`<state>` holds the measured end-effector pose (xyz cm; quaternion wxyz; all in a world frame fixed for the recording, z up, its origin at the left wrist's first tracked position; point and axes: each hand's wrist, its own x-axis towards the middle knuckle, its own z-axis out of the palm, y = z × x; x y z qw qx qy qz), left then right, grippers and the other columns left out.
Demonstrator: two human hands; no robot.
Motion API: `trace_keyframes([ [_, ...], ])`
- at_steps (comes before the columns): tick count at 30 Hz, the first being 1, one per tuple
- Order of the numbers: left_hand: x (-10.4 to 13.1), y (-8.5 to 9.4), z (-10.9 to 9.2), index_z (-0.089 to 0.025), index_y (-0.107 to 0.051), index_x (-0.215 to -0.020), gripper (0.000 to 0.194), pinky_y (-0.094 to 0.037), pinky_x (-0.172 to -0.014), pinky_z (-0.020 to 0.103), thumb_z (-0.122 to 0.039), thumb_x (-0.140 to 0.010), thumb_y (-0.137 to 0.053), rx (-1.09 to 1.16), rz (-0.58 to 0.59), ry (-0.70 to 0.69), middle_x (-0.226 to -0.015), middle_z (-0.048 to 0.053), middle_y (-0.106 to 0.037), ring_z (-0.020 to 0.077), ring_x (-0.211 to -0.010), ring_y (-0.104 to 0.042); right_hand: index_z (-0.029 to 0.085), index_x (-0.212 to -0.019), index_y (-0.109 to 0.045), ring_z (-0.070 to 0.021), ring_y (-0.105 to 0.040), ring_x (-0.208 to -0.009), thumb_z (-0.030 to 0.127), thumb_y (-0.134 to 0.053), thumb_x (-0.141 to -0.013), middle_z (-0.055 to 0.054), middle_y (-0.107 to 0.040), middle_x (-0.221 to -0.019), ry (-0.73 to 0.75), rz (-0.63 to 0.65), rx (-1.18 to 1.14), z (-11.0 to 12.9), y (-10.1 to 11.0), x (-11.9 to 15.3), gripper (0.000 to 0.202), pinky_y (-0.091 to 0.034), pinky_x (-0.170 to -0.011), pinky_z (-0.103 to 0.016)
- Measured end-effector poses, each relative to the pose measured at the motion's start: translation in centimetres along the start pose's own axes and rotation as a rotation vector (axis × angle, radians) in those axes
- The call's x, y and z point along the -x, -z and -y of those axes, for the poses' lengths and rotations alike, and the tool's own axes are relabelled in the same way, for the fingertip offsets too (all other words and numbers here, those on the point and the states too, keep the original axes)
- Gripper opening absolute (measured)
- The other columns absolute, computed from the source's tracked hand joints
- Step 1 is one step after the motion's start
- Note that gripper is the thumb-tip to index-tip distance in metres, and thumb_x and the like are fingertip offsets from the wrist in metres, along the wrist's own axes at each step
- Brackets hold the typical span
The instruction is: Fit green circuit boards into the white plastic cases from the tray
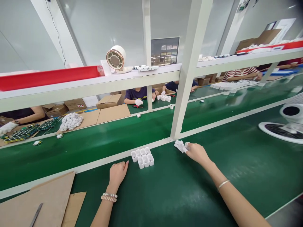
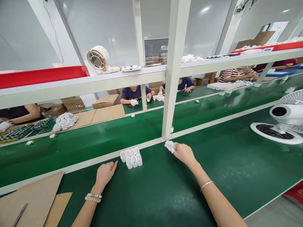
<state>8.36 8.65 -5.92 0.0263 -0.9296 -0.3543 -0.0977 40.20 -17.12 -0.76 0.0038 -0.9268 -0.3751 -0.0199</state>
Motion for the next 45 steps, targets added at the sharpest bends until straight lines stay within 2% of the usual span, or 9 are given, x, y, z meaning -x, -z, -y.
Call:
trace_keyframes([
  [2,0.0,0.0,0.0,-0.017,-0.053,-0.059,0.054,-0.024,-0.056,0.028,-0.04,-0.1,-0.027,0.002,-0.001,0.001,-0.056,0.005,-0.059,0.0192,-0.058,-0.059,0.014,-0.087,-0.062,-0.0219,-0.064,-0.075,0.019,-0.048,-0.086,-0.011,-0.069,-0.083,-0.002,0.013,0.006,-0.2,0.0,0.0,0.014,-0.032,-0.055,-0.027],
  [5,0.0,0.0,0.0,-0.017,-0.054,-0.06,0.054,-0.025,-0.056,0.028,-0.041,-0.1,-0.027,0.003,-0.003,0.004,-0.056,0.006,-0.059,0.0197,-0.058,-0.06,0.014,-0.087,-0.062,-0.0184,-0.062,-0.074,0.019,-0.049,-0.089,-0.008,-0.068,-0.084,-0.003,0.061,0.022,-0.5,-0.4,-0.2,0.013,-0.039,-0.058,-0.027],
  [10,0.0,0.1,-0.1,-0.016,-0.055,-0.06,0.054,-0.025,-0.056,0.028,-0.04,-0.1,-0.027,0.003,-0.003,-0.003,-0.056,0.005,-0.059,0.019,-0.057,-0.059,0.014,-0.095,-0.061,-0.014,-0.062,-0.077,0.034,-0.052,-0.094,-0.002,-0.065,-0.088,-0.015,0.112,0.053,-0.6,-1.2,-0.7,0.022,-0.051,-0.07,-0.031],
  [17,0.0,0.2,-0.1,-0.016,-0.055,-0.06,0.055,-0.025,-0.055,0.028,-0.04,-0.1,-0.026,0.003,-0.01,-0.007,-0.055,0.005,-0.059,0.019,-0.057,-0.059,0.014,-0.099,-0.062,-0.0146,-0.063,-0.08,0.035,-0.053,-0.094,-0.003,-0.065,-0.091,0.005,0.116,0.093,0.0,-1.1,-0.4,0.023,-0.053,-0.074,-0.034],
  [23,0.0,0.1,-0.1,-0.016,-0.055,-0.06,0.054,-0.026,-0.056,0.029,-0.039,-0.1,-0.028,0.001,-0.012,-0.005,-0.056,0.005,-0.06,0.02,-0.059,-0.061,0.014,-0.094,-0.062,-0.0147,-0.063,-0.079,0.034,-0.052,-0.094,-0.003,-0.066,-0.09,0.049,0.1,0.09,0.1,-0.8,-0.2,0.022,-0.051,-0.074,-0.033],
  [26,0.0,0.1,-0.1,-0.016,-0.055,-0.06,0.054,-0.027,-0.056,0.029,-0.039,-0.1,-0.028,0.002,-0.01,-0.005,-0.057,0.005,-0.06,0.0202,-0.059,-0.061,0.013,-0.091,-0.062,-0.0156,-0.062,-0.077,0.028,-0.05,-0.094,-0.004,-0.066,-0.087,0.058,0.091,0.074,-0.1,-0.7,-0.1,0.019,-0.048,-0.07,-0.031],
  [30,0.0,0.1,0.0,-0.016,-0.055,-0.061,0.054,-0.028,-0.057,0.029,-0.039,-0.1,-0.027,0.008,-0.007,-0.008,-0.057,0.005,-0.06,0.0201,-0.059,-0.061,0.013,-0.084,-0.062,-0.0208,-0.064,-0.076,0.015,-0.046,-0.088,-0.009,-0.068,-0.084,0.071,0.076,0.035,-0.1,-0.2,0.2,0.017,-0.038,-0.059,-0.027],
  [34,0.0,0.0,0.0,-0.017,-0.055,-0.061,0.055,-0.029,-0.058,0.028,-0.04,-0.1,-0.025,0.016,-0.004,-0.009,-0.058,0.006,-0.061,0.0197,-0.059,-0.061,0.015,-0.082,-0.06,-0.0222,-0.065,-0.075,0.01,-0.043,-0.084,-0.011,-0.069,-0.084,0.066,0.061,-0.001,-0.3,0.2,0.6,0.018,-0.03,-0.055,-0.026],
  [45,0.1,0.0,0.0,-0.017,-0.055,-0.061,0.054,-0.031,-0.059,0.028,-0.039,-0.1,-0.026,0.018,-0.006,-0.008,-0.057,0.006,-0.06,0.0204,-0.059,-0.061,0.016,-0.083,-0.059,-0.0194,-0.062,-0.077,0.003,-0.045,-0.079,-0.011,-0.069,-0.089,-0.013,0.003,-0.073,-0.9,0.2,0.3,0.019,-0.027,-0.056,-0.025],
])
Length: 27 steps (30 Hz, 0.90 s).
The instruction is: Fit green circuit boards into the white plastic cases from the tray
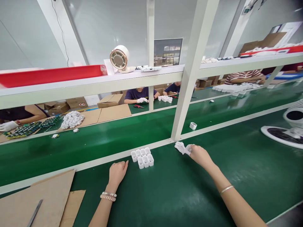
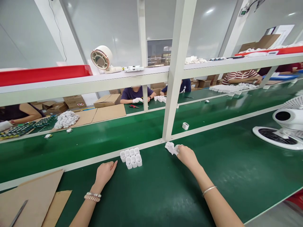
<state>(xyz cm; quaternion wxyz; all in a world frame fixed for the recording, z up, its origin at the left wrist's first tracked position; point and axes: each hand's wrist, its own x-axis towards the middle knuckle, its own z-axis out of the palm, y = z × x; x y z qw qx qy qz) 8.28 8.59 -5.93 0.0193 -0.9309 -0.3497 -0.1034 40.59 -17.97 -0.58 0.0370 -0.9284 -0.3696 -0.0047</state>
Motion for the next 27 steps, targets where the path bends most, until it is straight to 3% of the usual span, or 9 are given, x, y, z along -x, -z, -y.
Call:
trace_keyframes([
  [15,0.0,0.23,-0.15,-0.017,-0.053,-0.059,0.054,-0.029,-0.058,0.028,-0.039,-0.1,-0.025,-0.018,0.007,0.003,-0.055,0.006,-0.059,0.02,-0.058,-0.06,0.014,-0.089,-0.063,-0.0223,-0.064,-0.082,0.004,-0.042,-0.08,-0.012,-0.069,-0.093,0.016,-0.034,-0.012,0.1,-0.59,-0.24,0.025,-0.031,-0.058,-0.026],
  [22,0.05,0.27,-0.18,-0.017,-0.054,-0.06,0.054,-0.029,-0.057,0.028,-0.04,-0.1,-0.024,-0.025,0.004,0.006,-0.055,0.006,-0.058,0.0198,-0.058,-0.06,0.012,-0.097,-0.062,-0.0189,-0.062,-0.082,0.006,-0.042,-0.085,-0.011,-0.066,-0.097,0.004,-0.034,-0.008,-0.06,-0.69,-0.37,0.024,-0.039,-0.064,-0.027],
  [27,0.08,0.34,-0.17,-0.017,-0.053,-0.06,0.054,-0.029,-0.056,0.027,-0.04,-0.1,-0.025,-0.03,0.01,0.004,-0.056,0.006,-0.058,0.02,-0.059,-0.06,0.013,-0.099,-0.06,-0.015,-0.06,-0.08,0.018,-0.048,-0.093,-0.006,-0.064,-0.096,-0.008,-0.026,-0.015,-0.13,-0.39,-0.44,0.015,-0.046,-0.072,-0.03],
])
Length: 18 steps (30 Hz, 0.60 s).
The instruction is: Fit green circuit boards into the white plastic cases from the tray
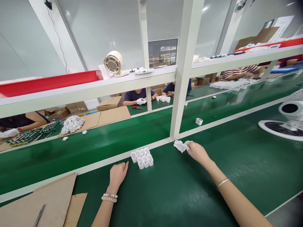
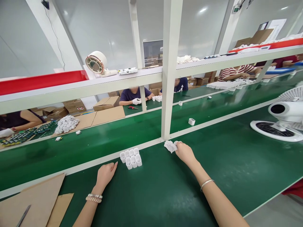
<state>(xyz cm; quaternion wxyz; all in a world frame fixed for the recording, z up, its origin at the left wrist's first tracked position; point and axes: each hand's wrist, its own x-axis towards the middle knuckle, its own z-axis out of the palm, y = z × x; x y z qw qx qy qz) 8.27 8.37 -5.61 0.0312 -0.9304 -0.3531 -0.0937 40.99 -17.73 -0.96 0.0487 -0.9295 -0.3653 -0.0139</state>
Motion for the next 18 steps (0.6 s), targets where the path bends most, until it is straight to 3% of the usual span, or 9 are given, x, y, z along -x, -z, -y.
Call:
trace_keyframes([
  [6,0.02,0.24,-0.17,-0.017,-0.053,-0.06,0.053,-0.029,-0.055,0.026,-0.04,-0.099,-0.026,-0.002,0.01,0.003,-0.057,0.006,-0.059,0.0189,-0.058,-0.059,0.015,-0.095,-0.061,-0.014,-0.06,-0.077,0.036,-0.053,-0.094,-0.002,-0.063,-0.089,-0.007,0.03,-0.008,-0.02,0.4,-0.02,0.023,-0.051,-0.072,-0.032],
  [18,-0.08,-0.33,0.0,-0.017,-0.051,-0.06,0.052,-0.022,-0.052,0.026,-0.042,-0.099,-0.028,-0.014,-0.002,0.016,-0.059,0.005,-0.059,0.0185,-0.059,-0.058,0.015,-0.106,-0.061,-0.0171,-0.062,-0.09,0.035,-0.055,-0.093,-0.006,-0.063,-0.105,-0.01,-0.067,-0.027,-0.71,0.38,-0.15,0.025,-0.052,-0.079,-0.037],
])
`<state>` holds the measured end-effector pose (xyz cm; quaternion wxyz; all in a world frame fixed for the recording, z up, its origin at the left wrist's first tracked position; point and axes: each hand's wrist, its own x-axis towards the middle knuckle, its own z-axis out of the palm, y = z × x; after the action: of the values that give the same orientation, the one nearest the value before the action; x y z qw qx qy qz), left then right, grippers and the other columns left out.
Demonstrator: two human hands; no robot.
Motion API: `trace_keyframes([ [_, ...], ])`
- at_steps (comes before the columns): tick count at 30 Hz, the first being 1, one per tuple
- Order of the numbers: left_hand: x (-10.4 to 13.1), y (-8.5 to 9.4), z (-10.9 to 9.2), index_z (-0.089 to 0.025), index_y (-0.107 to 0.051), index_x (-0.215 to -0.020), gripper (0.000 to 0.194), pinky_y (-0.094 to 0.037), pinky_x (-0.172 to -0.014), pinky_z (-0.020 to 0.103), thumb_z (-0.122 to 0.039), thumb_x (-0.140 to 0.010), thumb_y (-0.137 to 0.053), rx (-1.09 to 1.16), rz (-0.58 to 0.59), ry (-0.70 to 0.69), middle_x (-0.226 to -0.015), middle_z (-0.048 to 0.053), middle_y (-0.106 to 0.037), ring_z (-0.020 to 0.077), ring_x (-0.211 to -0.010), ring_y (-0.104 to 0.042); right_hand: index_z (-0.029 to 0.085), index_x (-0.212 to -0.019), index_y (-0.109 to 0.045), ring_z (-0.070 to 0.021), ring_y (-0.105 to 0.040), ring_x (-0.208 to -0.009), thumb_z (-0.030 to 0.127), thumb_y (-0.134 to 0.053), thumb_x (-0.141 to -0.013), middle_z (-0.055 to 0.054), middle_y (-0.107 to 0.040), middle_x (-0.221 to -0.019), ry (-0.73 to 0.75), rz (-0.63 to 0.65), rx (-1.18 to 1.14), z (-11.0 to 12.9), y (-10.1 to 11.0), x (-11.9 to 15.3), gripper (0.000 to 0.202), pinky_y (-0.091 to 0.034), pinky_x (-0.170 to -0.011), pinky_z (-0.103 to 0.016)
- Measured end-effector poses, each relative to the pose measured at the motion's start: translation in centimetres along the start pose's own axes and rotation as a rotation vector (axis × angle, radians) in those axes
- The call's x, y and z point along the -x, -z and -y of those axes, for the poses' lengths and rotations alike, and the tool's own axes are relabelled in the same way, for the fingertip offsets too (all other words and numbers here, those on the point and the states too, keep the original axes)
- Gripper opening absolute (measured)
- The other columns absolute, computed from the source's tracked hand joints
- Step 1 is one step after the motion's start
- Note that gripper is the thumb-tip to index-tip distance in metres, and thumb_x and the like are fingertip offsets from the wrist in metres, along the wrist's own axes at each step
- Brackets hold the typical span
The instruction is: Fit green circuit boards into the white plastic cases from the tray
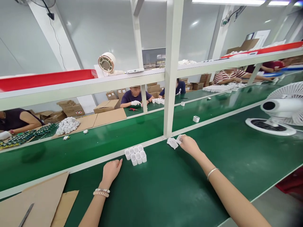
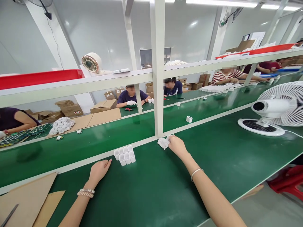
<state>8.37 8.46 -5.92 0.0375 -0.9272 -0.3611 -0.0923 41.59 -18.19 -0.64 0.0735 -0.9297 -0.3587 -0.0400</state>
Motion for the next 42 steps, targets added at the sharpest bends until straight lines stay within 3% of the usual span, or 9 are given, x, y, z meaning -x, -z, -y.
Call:
trace_keyframes([
  [15,-0.2,-0.1,0.0,-0.017,-0.054,-0.061,0.052,-0.025,-0.054,0.026,-0.042,-0.1,-0.029,-0.007,0.005,-0.007,-0.063,0.005,-0.062,0.0184,-0.062,-0.06,0.014,-0.109,-0.061,-0.0174,-0.063,-0.09,0.034,-0.056,-0.092,-0.006,-0.064,-0.106,0.052,0.056,0.021,0.5,-0.8,-0.3,0.026,-0.054,-0.079,-0.037],
  [25,-0.2,-0.2,0.1,-0.017,-0.057,-0.063,0.052,-0.029,-0.056,0.027,-0.042,-0.1,-0.029,-0.014,0.017,-0.004,-0.065,0.006,-0.064,0.0191,-0.064,-0.062,0.014,-0.103,-0.062,-0.0169,-0.062,-0.091,0.032,-0.055,-0.093,-0.006,-0.064,-0.103,0.059,0.005,0.06,0.4,-0.8,-0.3,0.021,-0.053,-0.08,-0.036],
  [42,-0.4,-0.1,-0.1,-0.017,-0.059,-0.064,0.053,-0.031,-0.056,0.026,-0.041,-0.099,-0.028,-0.038,0.029,-0.001,-0.065,0.007,-0.065,0.0202,-0.065,-0.063,0.014,-0.111,-0.06,-0.0177,-0.063,-0.091,0.035,-0.056,-0.092,-0.007,-0.063,-0.108,0.051,0.02,0.056,0.3,-1.5,-0.7,0.028,-0.053,-0.079,-0.037],
])
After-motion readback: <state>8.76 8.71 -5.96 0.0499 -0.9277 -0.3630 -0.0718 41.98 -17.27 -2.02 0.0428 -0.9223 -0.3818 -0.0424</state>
